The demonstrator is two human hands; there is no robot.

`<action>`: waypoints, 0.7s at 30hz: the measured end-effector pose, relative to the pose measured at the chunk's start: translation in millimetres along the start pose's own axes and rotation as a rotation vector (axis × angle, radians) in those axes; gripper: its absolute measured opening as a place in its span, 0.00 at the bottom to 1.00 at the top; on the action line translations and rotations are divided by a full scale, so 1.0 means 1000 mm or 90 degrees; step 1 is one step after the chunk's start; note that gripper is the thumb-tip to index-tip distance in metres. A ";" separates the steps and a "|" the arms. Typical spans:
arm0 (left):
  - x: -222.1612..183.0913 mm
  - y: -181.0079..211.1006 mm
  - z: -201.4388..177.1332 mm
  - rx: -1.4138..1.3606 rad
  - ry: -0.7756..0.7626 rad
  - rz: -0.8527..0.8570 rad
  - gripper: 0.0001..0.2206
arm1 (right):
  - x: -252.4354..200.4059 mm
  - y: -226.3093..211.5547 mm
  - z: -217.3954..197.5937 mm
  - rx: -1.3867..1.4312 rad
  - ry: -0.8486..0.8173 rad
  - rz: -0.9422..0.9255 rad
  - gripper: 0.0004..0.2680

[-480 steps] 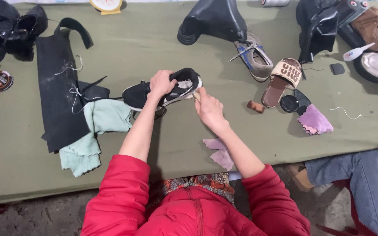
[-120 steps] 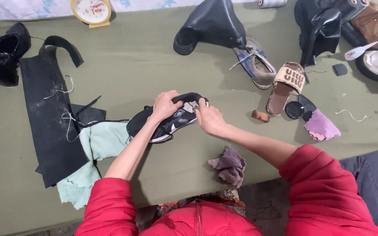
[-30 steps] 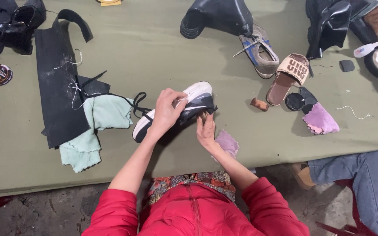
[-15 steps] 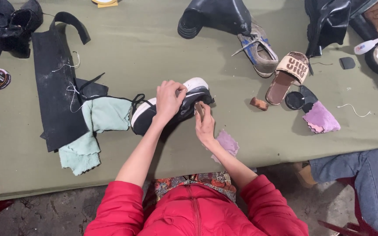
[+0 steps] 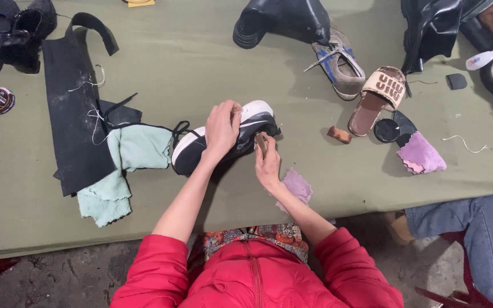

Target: Repairing a sneaker by manually stitching the sole to the upper using a small tool and thread.

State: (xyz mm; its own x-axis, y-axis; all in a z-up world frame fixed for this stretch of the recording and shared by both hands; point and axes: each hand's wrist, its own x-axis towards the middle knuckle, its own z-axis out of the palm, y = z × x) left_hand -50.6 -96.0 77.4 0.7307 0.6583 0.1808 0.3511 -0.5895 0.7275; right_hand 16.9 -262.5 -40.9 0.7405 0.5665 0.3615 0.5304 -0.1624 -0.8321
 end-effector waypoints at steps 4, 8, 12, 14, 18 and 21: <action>0.000 0.002 -0.001 0.011 -0.017 -0.010 0.05 | 0.000 0.000 0.000 -0.002 0.004 0.001 0.14; 0.000 -0.004 0.002 -0.004 -0.002 0.014 0.06 | -0.001 0.002 0.000 0.004 -0.005 0.005 0.14; -0.001 -0.010 0.006 -0.012 -0.004 0.029 0.07 | 0.001 0.002 0.000 0.010 -0.004 0.002 0.14; -0.002 -0.010 0.007 -0.012 -0.005 0.032 0.07 | -0.001 0.001 0.000 0.012 -0.001 0.006 0.14; -0.004 -0.017 0.012 0.019 -0.008 0.079 0.09 | -0.002 0.004 0.001 0.015 0.001 0.005 0.14; -0.009 -0.011 0.002 0.047 -0.028 0.136 0.12 | -0.001 -0.003 -0.002 0.013 0.001 0.000 0.14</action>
State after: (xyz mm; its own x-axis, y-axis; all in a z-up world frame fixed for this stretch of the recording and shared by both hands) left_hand -59.5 -96.6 66.1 0.8174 0.4950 0.2947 0.2271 -0.7470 0.6248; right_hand 15.3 -264.3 -38.0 0.7411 0.5655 0.3620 0.5218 -0.1458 -0.8405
